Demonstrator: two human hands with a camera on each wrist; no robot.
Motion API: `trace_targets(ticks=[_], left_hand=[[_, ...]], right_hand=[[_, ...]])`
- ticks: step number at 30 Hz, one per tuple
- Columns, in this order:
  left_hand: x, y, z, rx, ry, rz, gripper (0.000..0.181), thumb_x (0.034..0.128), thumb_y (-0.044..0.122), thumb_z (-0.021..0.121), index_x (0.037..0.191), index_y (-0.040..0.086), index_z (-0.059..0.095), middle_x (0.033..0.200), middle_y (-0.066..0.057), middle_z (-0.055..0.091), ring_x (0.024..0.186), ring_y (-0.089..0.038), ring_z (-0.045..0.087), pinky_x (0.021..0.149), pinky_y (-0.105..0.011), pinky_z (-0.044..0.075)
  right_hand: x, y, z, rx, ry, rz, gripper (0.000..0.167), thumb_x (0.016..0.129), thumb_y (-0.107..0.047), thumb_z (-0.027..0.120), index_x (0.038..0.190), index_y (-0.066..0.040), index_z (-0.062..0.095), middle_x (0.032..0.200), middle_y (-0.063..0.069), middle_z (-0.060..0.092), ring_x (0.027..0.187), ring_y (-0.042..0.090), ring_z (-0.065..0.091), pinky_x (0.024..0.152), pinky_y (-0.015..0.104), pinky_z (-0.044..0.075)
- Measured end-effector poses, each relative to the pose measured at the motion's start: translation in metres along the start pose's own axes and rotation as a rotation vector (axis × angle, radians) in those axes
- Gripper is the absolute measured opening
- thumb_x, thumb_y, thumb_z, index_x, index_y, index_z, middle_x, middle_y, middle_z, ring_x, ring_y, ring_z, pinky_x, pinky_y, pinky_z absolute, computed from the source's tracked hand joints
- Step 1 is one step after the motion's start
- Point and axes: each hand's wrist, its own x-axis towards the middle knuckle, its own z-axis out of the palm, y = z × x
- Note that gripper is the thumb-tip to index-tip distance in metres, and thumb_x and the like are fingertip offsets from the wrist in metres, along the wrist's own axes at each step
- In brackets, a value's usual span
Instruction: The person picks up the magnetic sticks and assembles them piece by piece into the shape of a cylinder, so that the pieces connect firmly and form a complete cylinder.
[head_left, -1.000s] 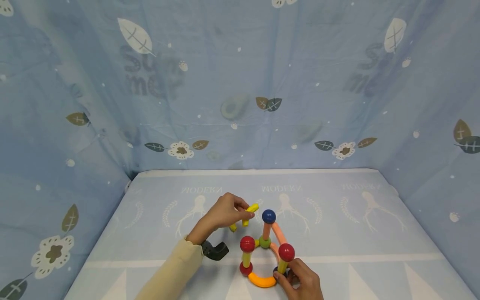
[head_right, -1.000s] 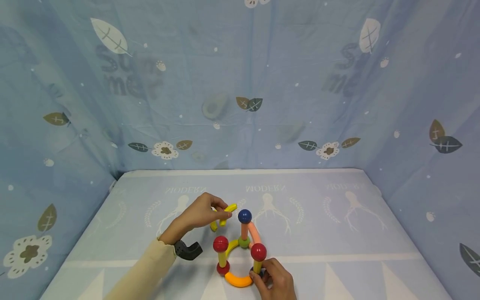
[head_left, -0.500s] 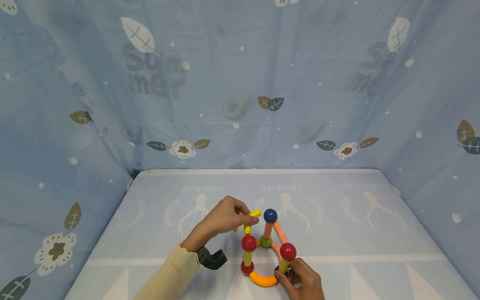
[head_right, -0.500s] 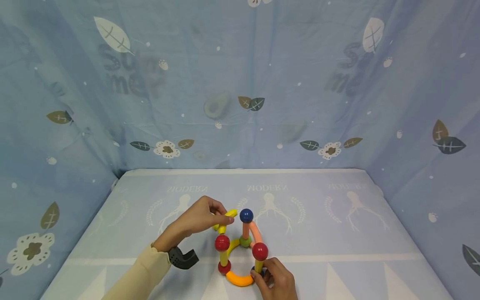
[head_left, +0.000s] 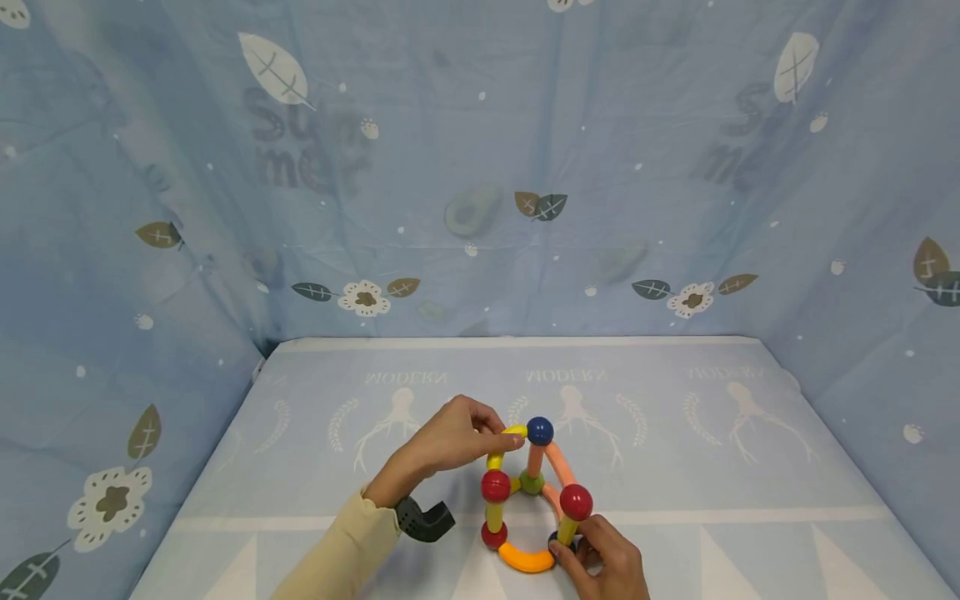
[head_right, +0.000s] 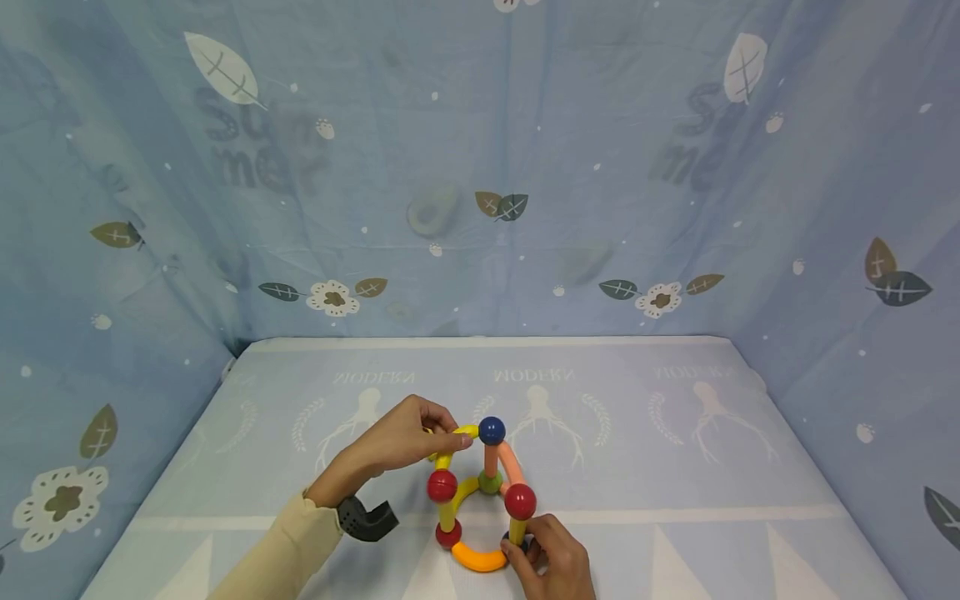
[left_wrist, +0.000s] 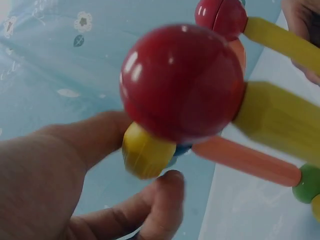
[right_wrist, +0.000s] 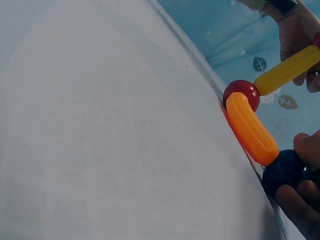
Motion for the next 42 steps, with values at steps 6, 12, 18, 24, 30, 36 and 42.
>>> trace_targets(ticks=[6, 12, 18, 24, 30, 36, 42], left_hand=[[0.016, -0.030, -0.007, 0.163, 0.151, 0.064, 0.025, 0.0943, 0.036, 0.066, 0.090, 0.013, 0.074, 0.081, 0.002, 0.065, 0.075, -0.018, 0.056, 0.065, -0.035, 0.046], [0.026, -0.073, -0.006, 0.672, 0.160, 0.141, 0.029, 0.0877, 0.003, 0.067, 0.111, 0.020, 0.073, 0.107, 0.002, 0.064, 0.090, -0.020, 0.058, 0.070, -0.036, 0.050], [0.023, -0.100, -0.006, 1.046, 0.177, 0.334, 0.022, 0.0850, 0.011, 0.077, 0.101, 0.026, 0.076, 0.094, 0.005, 0.061, 0.079, -0.017, 0.047, 0.059, -0.029, 0.043], [0.003, -0.103, -0.016, 1.122, 0.224, 0.457, 0.018, 0.0743, 0.024, 0.087, 0.089, 0.024, 0.076, 0.081, 0.007, 0.054, 0.073, -0.015, 0.041, 0.056, -0.026, 0.038], [-0.033, -0.093, -0.025, 0.931, 0.355, 0.340, 0.025, 0.0687, 0.023, 0.090, 0.089, 0.023, 0.077, 0.084, 0.012, 0.059, 0.070, -0.010, 0.042, 0.054, -0.022, 0.039], [-0.071, -0.054, -0.028, 0.821, 0.507, 0.340, 0.031, 0.0699, 0.028, 0.090, 0.097, 0.025, 0.075, 0.089, 0.016, 0.061, 0.073, -0.005, 0.046, 0.054, -0.020, 0.042], [-0.098, -0.002, -0.006, 0.795, 0.480, 0.566, 0.033, 0.0711, 0.025, 0.090, 0.101, 0.028, 0.075, 0.092, 0.012, 0.060, 0.079, -0.010, 0.046, 0.058, -0.021, 0.044]], right_hand=[[0.000, -0.001, -0.001, 0.010, -0.006, 0.013, 0.035, 0.067, -0.002, 0.089, 0.094, -0.012, 0.069, 0.080, -0.016, 0.052, 0.058, -0.002, 0.045, 0.049, 0.019, 0.046], [0.000, -0.002, -0.001, 0.012, -0.002, 0.007, 0.035, 0.066, -0.002, 0.089, 0.093, -0.013, 0.069, 0.080, -0.016, 0.051, 0.058, -0.002, 0.045, 0.049, 0.019, 0.045], [0.002, -0.003, -0.001, 0.016, -0.009, 0.010, 0.033, 0.067, -0.002, 0.088, 0.092, -0.013, 0.069, 0.080, -0.017, 0.052, 0.058, -0.002, 0.045, 0.049, 0.019, 0.045], [0.003, -0.002, -0.001, 0.017, 0.002, -0.004, 0.034, 0.066, -0.001, 0.089, 0.091, -0.013, 0.069, 0.080, -0.018, 0.051, 0.057, -0.002, 0.045, 0.049, 0.019, 0.045], [0.003, -0.001, -0.001, 0.017, -0.011, 0.012, 0.034, 0.067, -0.002, 0.088, 0.091, -0.015, 0.068, 0.080, -0.017, 0.052, 0.058, -0.002, 0.045, 0.049, 0.019, 0.046], [0.002, -0.001, -0.001, -0.008, -0.021, 0.024, 0.034, 0.067, -0.004, 0.089, 0.093, -0.013, 0.068, 0.080, -0.015, 0.053, 0.058, -0.002, 0.045, 0.050, 0.019, 0.046], [0.002, -0.003, -0.001, 0.013, -0.032, 0.042, 0.034, 0.068, -0.004, 0.089, 0.094, -0.013, 0.068, 0.081, -0.014, 0.054, 0.058, -0.002, 0.046, 0.050, 0.019, 0.047]])
